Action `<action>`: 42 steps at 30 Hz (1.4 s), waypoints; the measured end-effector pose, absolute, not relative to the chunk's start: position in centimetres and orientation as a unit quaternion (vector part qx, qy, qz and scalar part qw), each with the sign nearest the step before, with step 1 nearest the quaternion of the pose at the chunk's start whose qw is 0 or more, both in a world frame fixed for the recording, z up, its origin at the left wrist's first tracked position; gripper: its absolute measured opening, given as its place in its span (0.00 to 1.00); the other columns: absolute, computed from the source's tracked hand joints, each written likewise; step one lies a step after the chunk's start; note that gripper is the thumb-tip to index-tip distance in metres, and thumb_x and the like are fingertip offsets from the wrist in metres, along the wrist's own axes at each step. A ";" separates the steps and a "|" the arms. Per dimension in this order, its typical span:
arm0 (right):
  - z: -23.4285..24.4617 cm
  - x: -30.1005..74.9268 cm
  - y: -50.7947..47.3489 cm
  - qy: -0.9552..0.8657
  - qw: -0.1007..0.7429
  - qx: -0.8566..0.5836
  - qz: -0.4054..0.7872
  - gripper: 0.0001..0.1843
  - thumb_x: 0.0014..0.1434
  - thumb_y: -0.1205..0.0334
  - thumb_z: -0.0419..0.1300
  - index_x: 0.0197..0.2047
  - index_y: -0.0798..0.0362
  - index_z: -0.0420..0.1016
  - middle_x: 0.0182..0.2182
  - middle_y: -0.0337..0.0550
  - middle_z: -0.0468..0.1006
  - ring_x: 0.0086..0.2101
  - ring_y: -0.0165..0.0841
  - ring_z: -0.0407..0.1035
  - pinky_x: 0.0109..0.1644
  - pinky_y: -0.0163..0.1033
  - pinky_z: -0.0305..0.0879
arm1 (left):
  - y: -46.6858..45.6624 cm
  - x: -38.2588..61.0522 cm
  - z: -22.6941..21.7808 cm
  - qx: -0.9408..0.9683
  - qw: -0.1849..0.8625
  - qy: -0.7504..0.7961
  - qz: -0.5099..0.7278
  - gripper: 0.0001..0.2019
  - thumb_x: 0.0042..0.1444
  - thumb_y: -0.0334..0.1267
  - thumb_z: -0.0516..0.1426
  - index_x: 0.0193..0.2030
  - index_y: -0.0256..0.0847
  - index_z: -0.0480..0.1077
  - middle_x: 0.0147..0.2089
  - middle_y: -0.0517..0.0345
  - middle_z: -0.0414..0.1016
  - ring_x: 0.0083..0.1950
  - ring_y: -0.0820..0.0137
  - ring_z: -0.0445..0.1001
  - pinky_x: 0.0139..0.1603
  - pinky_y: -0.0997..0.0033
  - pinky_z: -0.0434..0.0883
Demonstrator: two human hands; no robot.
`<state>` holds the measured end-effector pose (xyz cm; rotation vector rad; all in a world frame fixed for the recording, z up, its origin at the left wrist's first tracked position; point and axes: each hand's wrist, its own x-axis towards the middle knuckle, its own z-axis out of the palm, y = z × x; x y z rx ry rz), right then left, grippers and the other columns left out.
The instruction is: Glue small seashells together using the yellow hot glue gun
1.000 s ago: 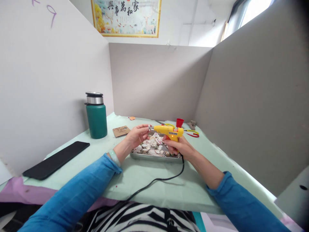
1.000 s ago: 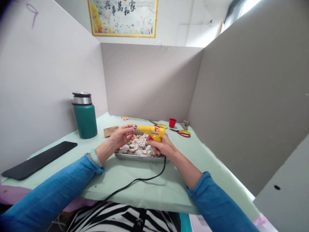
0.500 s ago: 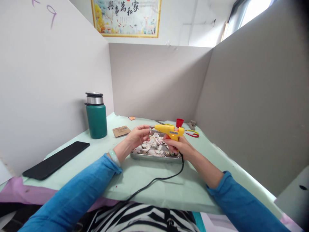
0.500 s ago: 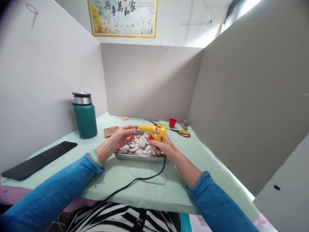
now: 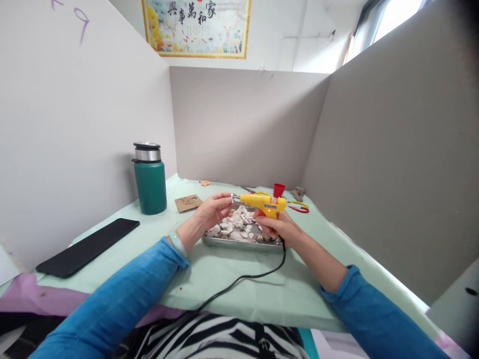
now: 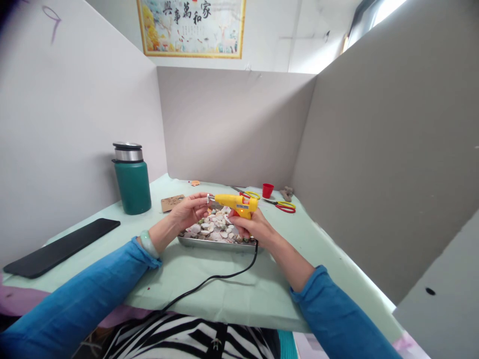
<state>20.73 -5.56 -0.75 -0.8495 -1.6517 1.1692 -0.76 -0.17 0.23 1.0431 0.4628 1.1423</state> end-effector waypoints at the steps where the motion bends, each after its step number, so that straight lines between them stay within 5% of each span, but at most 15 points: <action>1: -0.8 20.8 -5.6 -0.671 0.454 -0.344 0.475 0.11 0.52 0.57 0.62 0.35 0.53 0.67 0.12 0.27 0.60 0.13 0.22 0.50 0.20 0.31 0.50 | -0.2 -0.8 0.2 0.468 0.690 0.207 0.511 0.10 0.42 0.26 0.63 0.34 0.34 0.72 0.27 0.54 0.75 0.25 0.73 0.72 0.24 0.75 0.69; 15: -0.7 20.8 -5.5 -0.673 0.445 -0.346 0.478 0.11 0.51 0.57 0.62 0.35 0.54 0.68 0.11 0.27 0.59 0.13 0.22 0.49 0.19 0.31 0.49 | -0.3 -0.8 0.2 0.495 0.687 0.200 0.493 0.11 0.41 0.28 0.65 0.34 0.33 0.73 0.27 0.55 0.74 0.24 0.75 0.70 0.24 0.75 0.70; 22: 0.2 20.7 -6.2 -0.671 0.438 -0.380 0.462 0.10 0.51 0.57 0.61 0.33 0.53 0.68 0.12 0.30 0.60 0.14 0.23 0.51 0.18 0.32 0.47 | -0.5 -0.6 0.2 0.520 0.691 0.179 0.469 0.10 0.40 0.30 0.66 0.31 0.34 0.72 0.20 0.64 0.67 0.15 0.83 0.59 0.22 0.76 0.68; 35: 0.2 20.9 -6.2 -0.688 0.420 -0.373 0.460 0.11 0.52 0.56 0.60 0.35 0.54 0.69 0.13 0.30 0.59 0.14 0.23 0.51 0.18 0.32 0.47 | -0.4 -0.7 0.3 0.495 0.689 0.199 0.491 0.12 0.40 0.28 0.66 0.34 0.34 0.73 0.26 0.57 0.73 0.24 0.76 0.71 0.25 0.76 0.69; 42: 0.3 20.8 -6.4 -0.694 0.416 -0.375 0.452 0.12 0.51 0.55 0.60 0.34 0.54 0.69 0.12 0.30 0.59 0.14 0.24 0.51 0.18 0.32 0.48 | 0.0 -1.0 0.2 0.485 0.685 0.203 0.504 0.10 0.44 0.29 0.64 0.36 0.34 0.73 0.26 0.56 0.74 0.21 0.77 0.69 0.25 0.75 0.70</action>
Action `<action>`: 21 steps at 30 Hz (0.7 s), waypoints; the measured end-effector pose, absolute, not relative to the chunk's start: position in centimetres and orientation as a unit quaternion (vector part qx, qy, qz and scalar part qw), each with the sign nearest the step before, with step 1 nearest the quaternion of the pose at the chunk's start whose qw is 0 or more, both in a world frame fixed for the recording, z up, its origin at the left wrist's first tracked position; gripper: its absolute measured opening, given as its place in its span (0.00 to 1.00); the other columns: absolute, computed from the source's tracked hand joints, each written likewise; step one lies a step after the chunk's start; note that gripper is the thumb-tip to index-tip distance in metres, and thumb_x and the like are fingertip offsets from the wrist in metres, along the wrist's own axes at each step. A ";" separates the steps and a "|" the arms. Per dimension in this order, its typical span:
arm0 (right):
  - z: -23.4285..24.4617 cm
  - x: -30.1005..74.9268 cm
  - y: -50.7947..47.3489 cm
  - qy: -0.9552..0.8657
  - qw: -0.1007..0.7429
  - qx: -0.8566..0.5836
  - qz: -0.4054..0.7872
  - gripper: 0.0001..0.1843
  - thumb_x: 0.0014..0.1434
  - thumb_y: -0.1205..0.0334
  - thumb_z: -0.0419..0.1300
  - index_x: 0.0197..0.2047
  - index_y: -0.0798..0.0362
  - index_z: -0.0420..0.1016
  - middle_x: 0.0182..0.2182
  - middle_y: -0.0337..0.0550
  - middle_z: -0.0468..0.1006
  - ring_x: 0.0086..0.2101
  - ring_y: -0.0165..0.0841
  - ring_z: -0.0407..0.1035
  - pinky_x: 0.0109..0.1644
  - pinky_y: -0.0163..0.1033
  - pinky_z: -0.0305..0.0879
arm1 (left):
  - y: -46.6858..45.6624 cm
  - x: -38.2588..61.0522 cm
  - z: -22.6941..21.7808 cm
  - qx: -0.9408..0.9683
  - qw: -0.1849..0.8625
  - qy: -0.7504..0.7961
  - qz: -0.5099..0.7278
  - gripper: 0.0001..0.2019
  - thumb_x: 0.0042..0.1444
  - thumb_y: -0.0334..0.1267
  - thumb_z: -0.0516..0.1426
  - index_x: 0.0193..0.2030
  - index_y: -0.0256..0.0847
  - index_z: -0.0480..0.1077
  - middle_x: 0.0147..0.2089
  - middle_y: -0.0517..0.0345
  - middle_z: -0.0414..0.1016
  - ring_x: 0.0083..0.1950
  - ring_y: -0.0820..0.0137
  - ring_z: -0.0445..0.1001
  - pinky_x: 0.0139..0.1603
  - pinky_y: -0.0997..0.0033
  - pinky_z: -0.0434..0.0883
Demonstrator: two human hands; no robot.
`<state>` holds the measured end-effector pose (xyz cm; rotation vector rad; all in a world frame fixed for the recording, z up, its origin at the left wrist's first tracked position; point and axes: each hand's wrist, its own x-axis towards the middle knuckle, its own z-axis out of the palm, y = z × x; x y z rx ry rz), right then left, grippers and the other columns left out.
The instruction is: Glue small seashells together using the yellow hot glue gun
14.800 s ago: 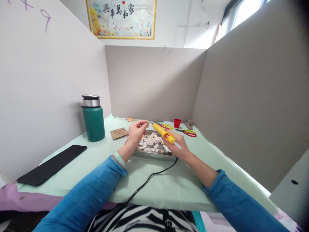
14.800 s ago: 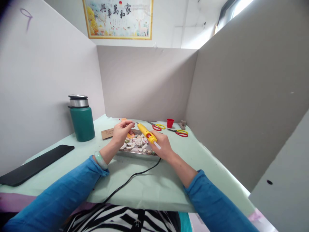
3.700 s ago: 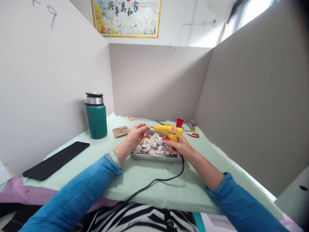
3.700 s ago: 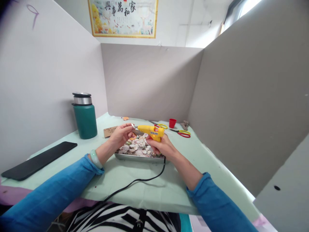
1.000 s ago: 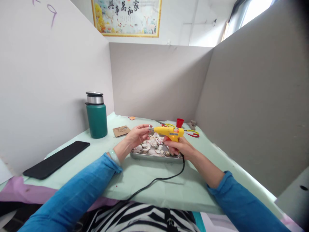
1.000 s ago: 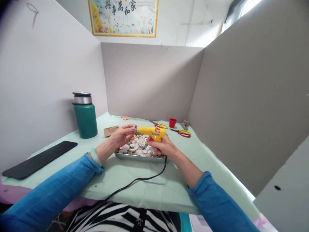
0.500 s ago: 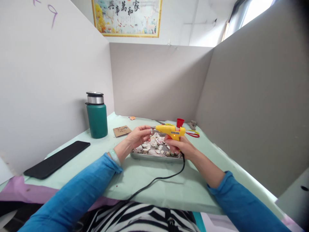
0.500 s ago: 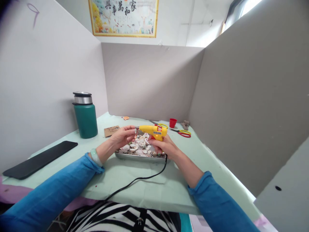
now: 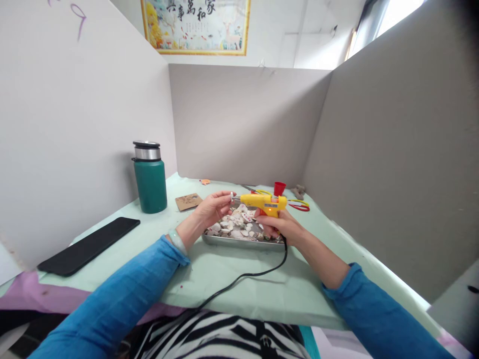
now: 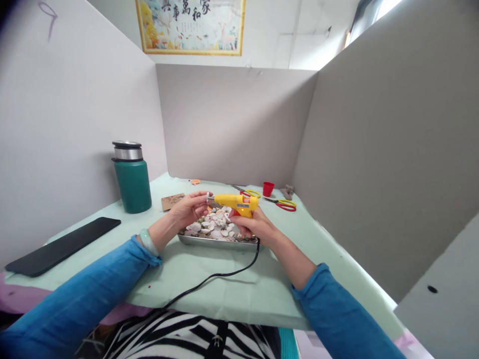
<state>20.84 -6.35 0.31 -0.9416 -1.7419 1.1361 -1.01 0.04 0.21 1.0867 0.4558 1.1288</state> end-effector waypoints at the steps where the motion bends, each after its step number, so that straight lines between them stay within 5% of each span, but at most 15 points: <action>1: 0.3 20.8 -6.4 -0.693 0.416 -0.375 0.454 0.12 0.51 0.55 0.60 0.34 0.54 0.69 0.12 0.30 0.59 0.14 0.24 0.51 0.18 0.32 0.48 | 0.1 -1.0 0.2 0.484 0.685 0.205 0.505 0.10 0.44 0.29 0.64 0.36 0.34 0.73 0.26 0.56 0.74 0.21 0.77 0.69 0.25 0.75 0.70; 10: 0.2 20.8 -6.1 -0.671 0.439 -0.384 0.457 0.10 0.51 0.56 0.61 0.33 0.53 0.68 0.12 0.30 0.59 0.14 0.23 0.50 0.18 0.32 0.46 | -0.2 -0.9 0.2 0.517 0.687 0.184 0.475 0.10 0.41 0.31 0.65 0.33 0.33 0.72 0.23 0.58 0.73 0.15 0.83 0.59 0.23 0.75 0.68; 21: 0.7 20.5 -6.8 -0.677 0.441 -0.382 0.449 0.09 0.52 0.58 0.60 0.34 0.53 0.67 0.12 0.29 0.58 0.14 0.24 0.50 0.18 0.33 0.47 | -0.1 -0.9 0.1 0.534 0.677 0.194 0.468 0.12 0.40 0.33 0.66 0.32 0.32 0.72 0.23 0.58 0.72 0.16 0.84 0.58 0.24 0.76 0.68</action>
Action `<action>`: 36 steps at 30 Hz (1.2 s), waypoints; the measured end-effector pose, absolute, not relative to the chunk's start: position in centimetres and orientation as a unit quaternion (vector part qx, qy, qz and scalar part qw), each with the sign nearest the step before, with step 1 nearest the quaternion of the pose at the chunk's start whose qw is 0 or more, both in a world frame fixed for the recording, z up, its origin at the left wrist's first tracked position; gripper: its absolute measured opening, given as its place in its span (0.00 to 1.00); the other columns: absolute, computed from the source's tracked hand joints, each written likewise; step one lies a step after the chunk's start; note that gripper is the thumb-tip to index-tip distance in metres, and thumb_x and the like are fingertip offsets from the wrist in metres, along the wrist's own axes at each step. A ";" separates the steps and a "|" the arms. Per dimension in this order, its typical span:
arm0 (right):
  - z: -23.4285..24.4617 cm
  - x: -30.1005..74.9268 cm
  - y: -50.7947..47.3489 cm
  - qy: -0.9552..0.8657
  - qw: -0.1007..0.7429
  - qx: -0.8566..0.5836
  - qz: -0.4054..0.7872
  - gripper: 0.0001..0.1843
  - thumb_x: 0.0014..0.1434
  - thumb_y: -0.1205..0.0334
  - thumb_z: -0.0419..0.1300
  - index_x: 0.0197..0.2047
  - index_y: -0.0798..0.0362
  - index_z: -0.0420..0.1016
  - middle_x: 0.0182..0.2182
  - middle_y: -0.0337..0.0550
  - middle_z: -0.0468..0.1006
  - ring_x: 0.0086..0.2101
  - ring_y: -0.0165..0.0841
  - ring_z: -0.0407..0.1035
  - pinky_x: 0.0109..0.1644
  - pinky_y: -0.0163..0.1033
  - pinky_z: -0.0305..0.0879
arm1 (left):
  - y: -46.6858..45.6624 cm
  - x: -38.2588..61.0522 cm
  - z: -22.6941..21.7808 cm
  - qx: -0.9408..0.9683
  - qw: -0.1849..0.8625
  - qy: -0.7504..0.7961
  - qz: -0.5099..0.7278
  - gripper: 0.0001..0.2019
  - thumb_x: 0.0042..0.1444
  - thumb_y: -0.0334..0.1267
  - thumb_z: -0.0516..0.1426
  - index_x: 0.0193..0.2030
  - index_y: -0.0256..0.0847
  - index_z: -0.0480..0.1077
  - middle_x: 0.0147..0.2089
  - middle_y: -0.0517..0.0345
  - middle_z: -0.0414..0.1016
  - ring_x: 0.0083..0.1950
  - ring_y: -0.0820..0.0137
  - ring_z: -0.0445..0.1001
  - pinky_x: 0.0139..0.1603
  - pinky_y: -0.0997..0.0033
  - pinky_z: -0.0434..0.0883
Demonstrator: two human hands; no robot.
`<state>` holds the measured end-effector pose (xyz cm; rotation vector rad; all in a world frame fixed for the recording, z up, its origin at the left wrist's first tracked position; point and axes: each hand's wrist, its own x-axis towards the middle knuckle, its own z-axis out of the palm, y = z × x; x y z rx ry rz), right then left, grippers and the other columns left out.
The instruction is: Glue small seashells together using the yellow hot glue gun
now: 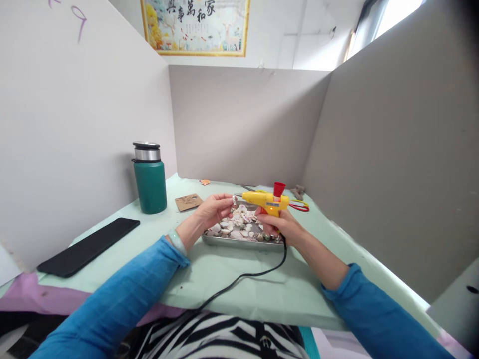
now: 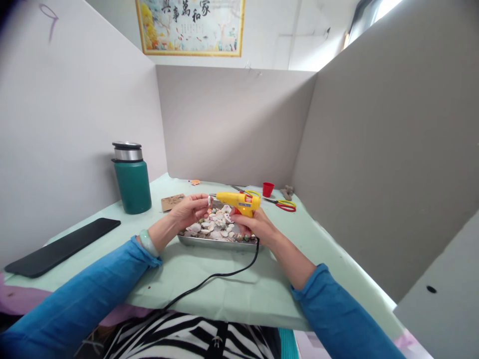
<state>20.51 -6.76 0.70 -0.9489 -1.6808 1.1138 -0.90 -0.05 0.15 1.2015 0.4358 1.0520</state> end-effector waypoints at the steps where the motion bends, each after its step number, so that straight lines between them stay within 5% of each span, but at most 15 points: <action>1: 0.7 20.5 -6.7 -0.678 0.435 -0.385 0.451 0.09 0.52 0.58 0.60 0.33 0.53 0.67 0.12 0.29 0.58 0.14 0.23 0.50 0.18 0.33 0.47 | -0.1 -0.9 0.2 0.536 0.676 0.196 0.466 0.12 0.40 0.34 0.66 0.31 0.32 0.72 0.23 0.58 0.72 0.16 0.84 0.58 0.24 0.76 0.68; 36: -0.4 21.1 -5.7 -0.685 0.423 -0.355 0.476 0.10 0.53 0.58 0.61 0.35 0.54 0.68 0.12 0.29 0.59 0.15 0.23 0.50 0.20 0.33 0.47 | 0.0 -1.0 0.1 0.541 0.672 0.195 0.467 0.09 0.41 0.32 0.65 0.29 0.34 0.71 0.23 0.58 0.72 0.16 0.82 0.60 0.24 0.74 0.68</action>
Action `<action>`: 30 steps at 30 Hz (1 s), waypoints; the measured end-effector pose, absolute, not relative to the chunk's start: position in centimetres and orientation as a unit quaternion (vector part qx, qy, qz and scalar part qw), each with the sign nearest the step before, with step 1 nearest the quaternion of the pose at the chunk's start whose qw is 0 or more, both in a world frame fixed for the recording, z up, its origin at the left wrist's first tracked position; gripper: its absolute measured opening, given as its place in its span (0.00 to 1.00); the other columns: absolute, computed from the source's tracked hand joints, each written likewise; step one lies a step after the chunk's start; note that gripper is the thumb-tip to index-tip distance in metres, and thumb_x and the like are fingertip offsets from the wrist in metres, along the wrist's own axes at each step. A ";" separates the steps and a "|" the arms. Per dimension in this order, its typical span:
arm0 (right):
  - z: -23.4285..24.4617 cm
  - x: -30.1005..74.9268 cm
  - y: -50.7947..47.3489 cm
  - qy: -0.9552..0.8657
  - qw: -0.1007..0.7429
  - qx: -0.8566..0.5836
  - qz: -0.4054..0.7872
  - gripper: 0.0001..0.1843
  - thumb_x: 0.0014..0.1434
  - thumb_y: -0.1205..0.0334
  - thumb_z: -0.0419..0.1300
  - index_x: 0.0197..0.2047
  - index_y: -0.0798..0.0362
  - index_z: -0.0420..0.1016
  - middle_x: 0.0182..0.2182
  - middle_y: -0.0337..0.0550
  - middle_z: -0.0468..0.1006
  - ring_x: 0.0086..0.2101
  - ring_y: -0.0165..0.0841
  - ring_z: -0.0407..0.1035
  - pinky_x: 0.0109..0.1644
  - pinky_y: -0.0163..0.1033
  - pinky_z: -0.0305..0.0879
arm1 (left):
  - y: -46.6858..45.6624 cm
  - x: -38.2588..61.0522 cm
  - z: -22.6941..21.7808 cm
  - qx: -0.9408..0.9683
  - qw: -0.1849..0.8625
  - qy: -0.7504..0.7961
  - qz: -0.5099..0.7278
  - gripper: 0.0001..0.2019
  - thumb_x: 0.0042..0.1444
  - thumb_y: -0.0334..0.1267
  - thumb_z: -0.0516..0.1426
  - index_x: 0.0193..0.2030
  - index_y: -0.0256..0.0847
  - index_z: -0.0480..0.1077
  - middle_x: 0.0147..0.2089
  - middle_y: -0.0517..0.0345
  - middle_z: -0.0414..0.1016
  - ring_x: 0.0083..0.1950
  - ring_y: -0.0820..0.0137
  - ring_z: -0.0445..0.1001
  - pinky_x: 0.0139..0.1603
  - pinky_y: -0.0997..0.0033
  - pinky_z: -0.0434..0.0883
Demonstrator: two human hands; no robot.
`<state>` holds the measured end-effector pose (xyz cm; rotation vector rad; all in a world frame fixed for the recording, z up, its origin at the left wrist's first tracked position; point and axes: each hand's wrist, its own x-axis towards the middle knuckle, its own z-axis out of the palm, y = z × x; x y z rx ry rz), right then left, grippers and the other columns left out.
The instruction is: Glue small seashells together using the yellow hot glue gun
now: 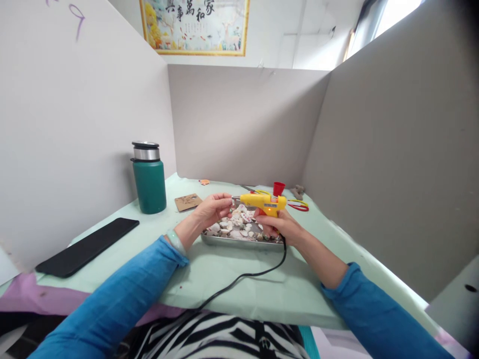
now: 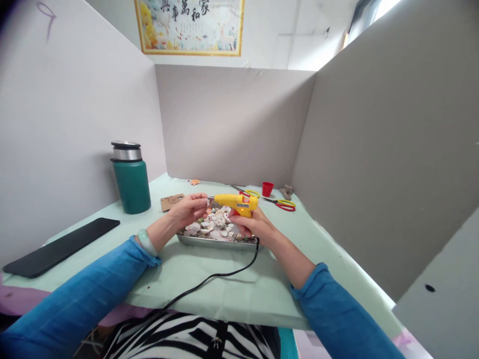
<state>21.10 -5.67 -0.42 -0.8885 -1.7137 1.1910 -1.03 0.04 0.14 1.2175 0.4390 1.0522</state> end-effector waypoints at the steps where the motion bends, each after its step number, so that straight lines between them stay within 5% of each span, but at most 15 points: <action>1: -0.4 21.1 -5.7 -0.685 0.421 -0.358 0.474 0.10 0.52 0.58 0.61 0.35 0.54 0.68 0.12 0.29 0.59 0.15 0.23 0.50 0.20 0.32 0.47 | 0.1 -1.0 0.2 0.536 0.669 0.201 0.474 0.09 0.41 0.32 0.65 0.30 0.34 0.71 0.23 0.57 0.72 0.17 0.81 0.60 0.24 0.74 0.68; 10: -0.1 21.1 -5.2 -0.693 0.419 -0.457 0.367 0.14 0.50 0.52 0.61 0.33 0.53 0.69 0.14 0.31 0.60 0.16 0.25 0.53 0.20 0.32 0.50 | 1.3 -1.3 0.1 0.459 0.606 0.256 0.597 0.11 0.39 0.31 0.65 0.30 0.34 0.69 0.27 0.59 0.72 0.20 0.81 0.64 0.26 0.74 0.69; 18: 0.1 19.9 -5.2 -0.842 0.192 -0.498 0.077 0.17 0.51 0.46 0.59 0.33 0.53 0.73 0.26 0.41 0.72 0.27 0.32 0.62 0.30 0.35 0.52 | 1.1 -1.3 0.0 0.478 0.581 0.261 0.605 0.12 0.39 0.32 0.64 0.30 0.34 0.68 0.27 0.60 0.72 0.17 0.83 0.60 0.26 0.73 0.69; 24: 2.6 20.7 -5.7 -0.898 0.062 -0.400 0.172 0.20 0.57 0.45 0.53 0.40 0.51 0.76 0.32 0.40 0.75 0.31 0.33 0.64 0.31 0.34 0.54 | 0.7 -1.2 0.2 0.488 0.577 0.278 0.593 0.13 0.39 0.32 0.64 0.31 0.34 0.67 0.27 0.59 0.73 0.16 0.83 0.59 0.23 0.75 0.67; 30: 4.5 21.1 -3.1 -0.882 0.048 -0.435 0.176 0.19 0.58 0.49 0.53 0.36 0.52 0.79 0.28 0.40 0.77 0.28 0.32 0.66 0.30 0.34 0.56 | 0.5 -1.0 0.4 0.485 0.570 0.278 0.602 0.14 0.38 0.32 0.64 0.31 0.33 0.66 0.26 0.60 0.73 0.15 0.83 0.59 0.20 0.77 0.64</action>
